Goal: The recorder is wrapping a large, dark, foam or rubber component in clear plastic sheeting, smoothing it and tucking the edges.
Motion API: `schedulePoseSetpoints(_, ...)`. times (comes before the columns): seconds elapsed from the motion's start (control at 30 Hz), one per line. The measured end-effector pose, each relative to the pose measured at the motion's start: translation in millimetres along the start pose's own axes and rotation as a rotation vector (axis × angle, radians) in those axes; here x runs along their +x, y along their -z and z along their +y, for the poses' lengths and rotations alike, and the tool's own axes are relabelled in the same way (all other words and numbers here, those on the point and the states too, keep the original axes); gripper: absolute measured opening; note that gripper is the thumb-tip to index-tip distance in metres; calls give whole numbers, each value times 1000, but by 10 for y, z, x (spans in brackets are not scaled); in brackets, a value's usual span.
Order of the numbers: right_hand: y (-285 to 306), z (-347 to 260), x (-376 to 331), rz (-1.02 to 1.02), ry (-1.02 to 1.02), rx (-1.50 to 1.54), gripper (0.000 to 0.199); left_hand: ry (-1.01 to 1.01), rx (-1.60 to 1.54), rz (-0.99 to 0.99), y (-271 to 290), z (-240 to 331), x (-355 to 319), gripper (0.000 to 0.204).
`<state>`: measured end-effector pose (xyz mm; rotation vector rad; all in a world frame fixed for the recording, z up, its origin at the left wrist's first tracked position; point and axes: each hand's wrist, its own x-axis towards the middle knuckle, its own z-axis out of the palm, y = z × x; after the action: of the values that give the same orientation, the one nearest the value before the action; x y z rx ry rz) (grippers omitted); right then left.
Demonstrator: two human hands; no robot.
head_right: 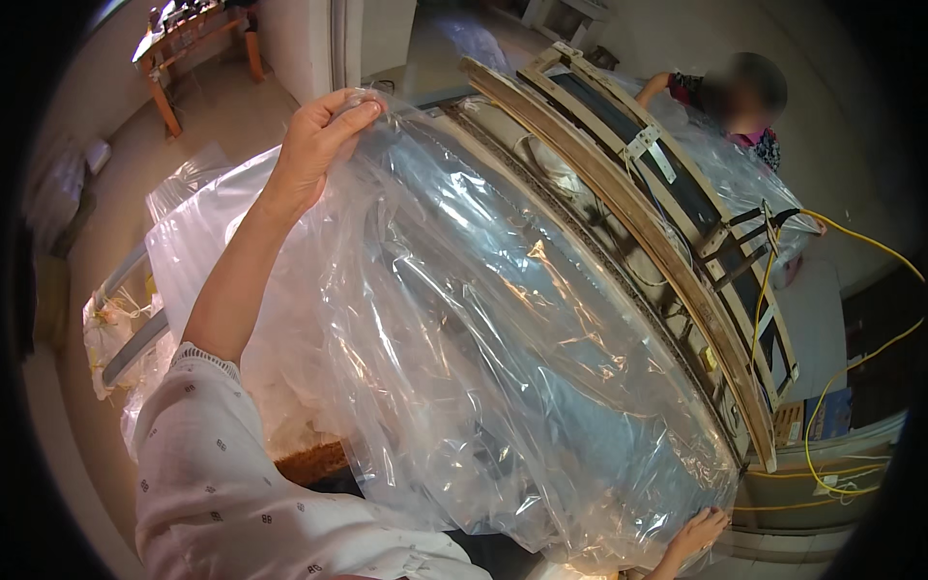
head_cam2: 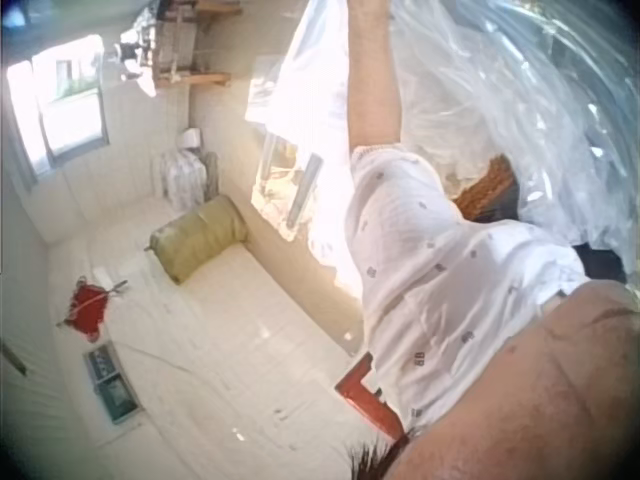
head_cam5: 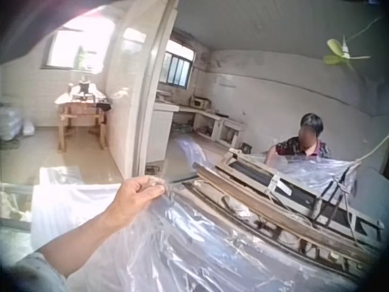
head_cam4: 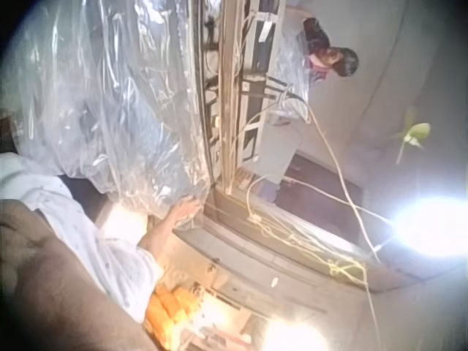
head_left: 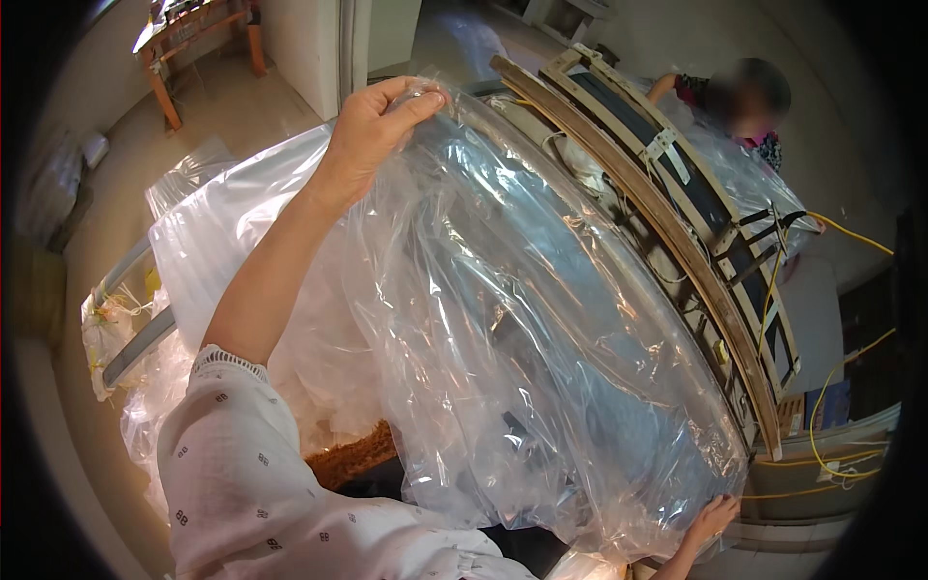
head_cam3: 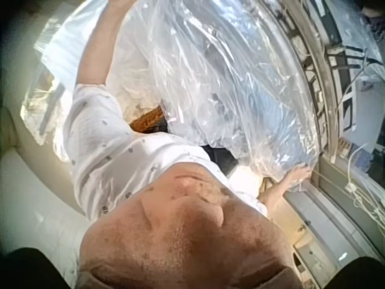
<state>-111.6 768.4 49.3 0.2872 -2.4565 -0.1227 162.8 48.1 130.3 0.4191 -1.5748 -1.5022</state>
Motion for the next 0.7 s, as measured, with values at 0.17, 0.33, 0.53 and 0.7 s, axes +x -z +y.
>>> schedulePoseSetpoints(0.17,-30,49,-30,-99,-72,-1,25,71,4,22,147,56,-99,20)
schedulePoseSetpoints(0.33,11,245,-89,-189,-158,-106,47,33,362,200,66,-65,-19,36)
schedulePoseSetpoints(0.53,-280,358,-40,-274,-115,174,51,178,377,82,965,-795,643,44)
schedulePoseSetpoints(0.7,184,-359,-224,-433,89,237,49,-92,1352,5,2717,-1508,1793,50)
